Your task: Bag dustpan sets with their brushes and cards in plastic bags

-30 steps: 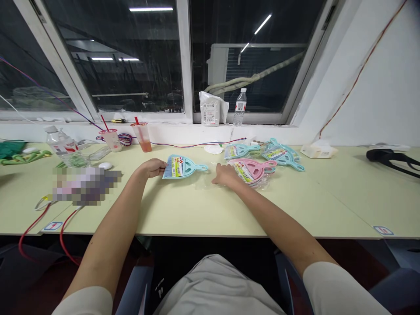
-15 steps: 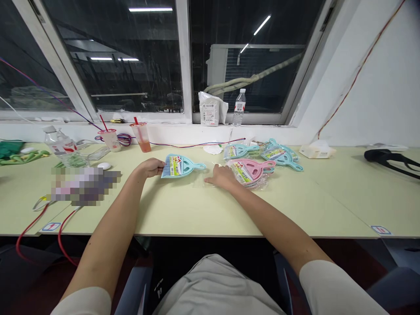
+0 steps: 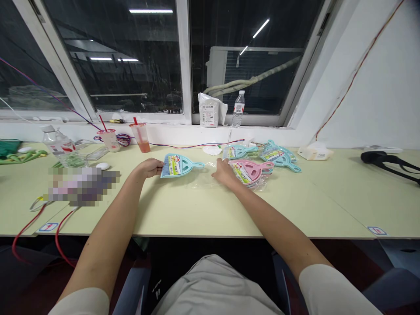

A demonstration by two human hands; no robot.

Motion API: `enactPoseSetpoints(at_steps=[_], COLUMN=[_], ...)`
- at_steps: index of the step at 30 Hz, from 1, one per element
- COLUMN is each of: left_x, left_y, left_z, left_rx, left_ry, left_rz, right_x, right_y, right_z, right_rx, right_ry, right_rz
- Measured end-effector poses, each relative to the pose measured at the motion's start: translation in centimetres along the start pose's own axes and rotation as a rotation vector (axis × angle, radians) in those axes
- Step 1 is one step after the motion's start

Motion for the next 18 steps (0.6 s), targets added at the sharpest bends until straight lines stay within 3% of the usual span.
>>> enactPoseSetpoints(at_steps=[4,12,18], left_x=[-0.1,-0.1,0.1], left_y=[-0.1,-0.3,0.0], left_z=[-0.1,-0.1,0.0], left_rx=[0.014,0.015,0.024], left_ry=[0.018,0.011,0.015], left_rz=[-0.003,0.005,0.012], right_x=[0.2,-2.4,-1.3], right_y=[0.4,1.3,1.0], right_z=[0.1,1.0,1.0], right_rx=[-0.049,-0.168,-0.223], right_ry=[-0.022,0.085,-0.029], right_rz=[0.025,0.011,0.075])
Point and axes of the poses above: each hand's wrist, its own y-axis away from the middle knuckle, its own z-axis out of the palm, x = y × z, the point moved 6 cm from there along -y, towards the middle knuckle, and after that the axes turned 6 degrees about -y, right-handed, at the moved point
